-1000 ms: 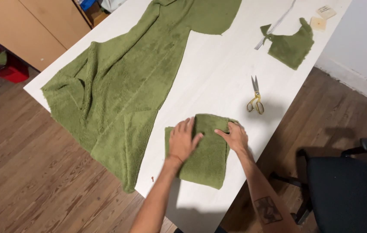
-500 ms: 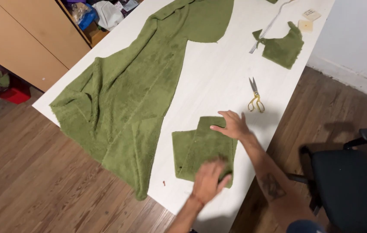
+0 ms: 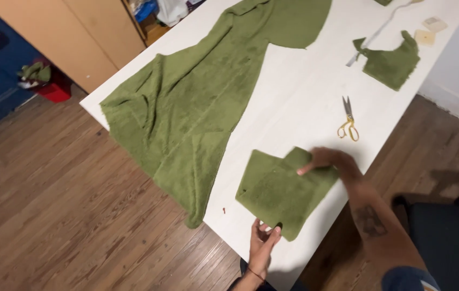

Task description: Cutting pieces of green fuzzy fabric using a paper template and scissors.

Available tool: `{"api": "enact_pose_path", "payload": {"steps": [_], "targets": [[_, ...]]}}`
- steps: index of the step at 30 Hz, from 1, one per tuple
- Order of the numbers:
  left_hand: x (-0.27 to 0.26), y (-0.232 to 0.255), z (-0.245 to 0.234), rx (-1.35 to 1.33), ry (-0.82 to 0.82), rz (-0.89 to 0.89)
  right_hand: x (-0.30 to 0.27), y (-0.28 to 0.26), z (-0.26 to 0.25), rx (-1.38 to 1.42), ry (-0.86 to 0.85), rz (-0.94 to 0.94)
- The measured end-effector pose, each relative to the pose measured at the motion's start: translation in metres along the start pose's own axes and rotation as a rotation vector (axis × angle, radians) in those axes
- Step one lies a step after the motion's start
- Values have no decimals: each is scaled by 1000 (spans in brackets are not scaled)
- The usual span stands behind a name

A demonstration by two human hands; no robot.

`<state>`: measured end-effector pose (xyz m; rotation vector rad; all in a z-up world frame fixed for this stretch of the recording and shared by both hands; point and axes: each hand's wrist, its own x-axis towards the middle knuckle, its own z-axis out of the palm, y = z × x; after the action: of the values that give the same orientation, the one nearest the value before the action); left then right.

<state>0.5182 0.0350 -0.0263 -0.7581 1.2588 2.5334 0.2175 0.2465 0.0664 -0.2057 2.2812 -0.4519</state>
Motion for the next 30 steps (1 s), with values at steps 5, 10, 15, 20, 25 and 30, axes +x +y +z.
{"api": "enact_pose_path", "payload": {"steps": [5, 10, 15, 20, 25, 30], "targets": [[18, -8, -23, 161, -58, 416, 1, 68, 25, -25, -171, -47], [3, 54, -4, 720, 53, 168, 17, 131, 28, 434, -200, -124], [40, 18, -3, 748, 139, 385, 16, 103, 22, 471, -240, -107], [19, 8, -4, 687, 162, 378, 2, 84, 30, 559, -342, -103], [-25, 2, -30, -148, -45, 306, -8, 50, 52, 520, -213, -106], [-112, 9, -90, -411, -22, 480, -6, -10, 102, 463, -260, -269]]}}
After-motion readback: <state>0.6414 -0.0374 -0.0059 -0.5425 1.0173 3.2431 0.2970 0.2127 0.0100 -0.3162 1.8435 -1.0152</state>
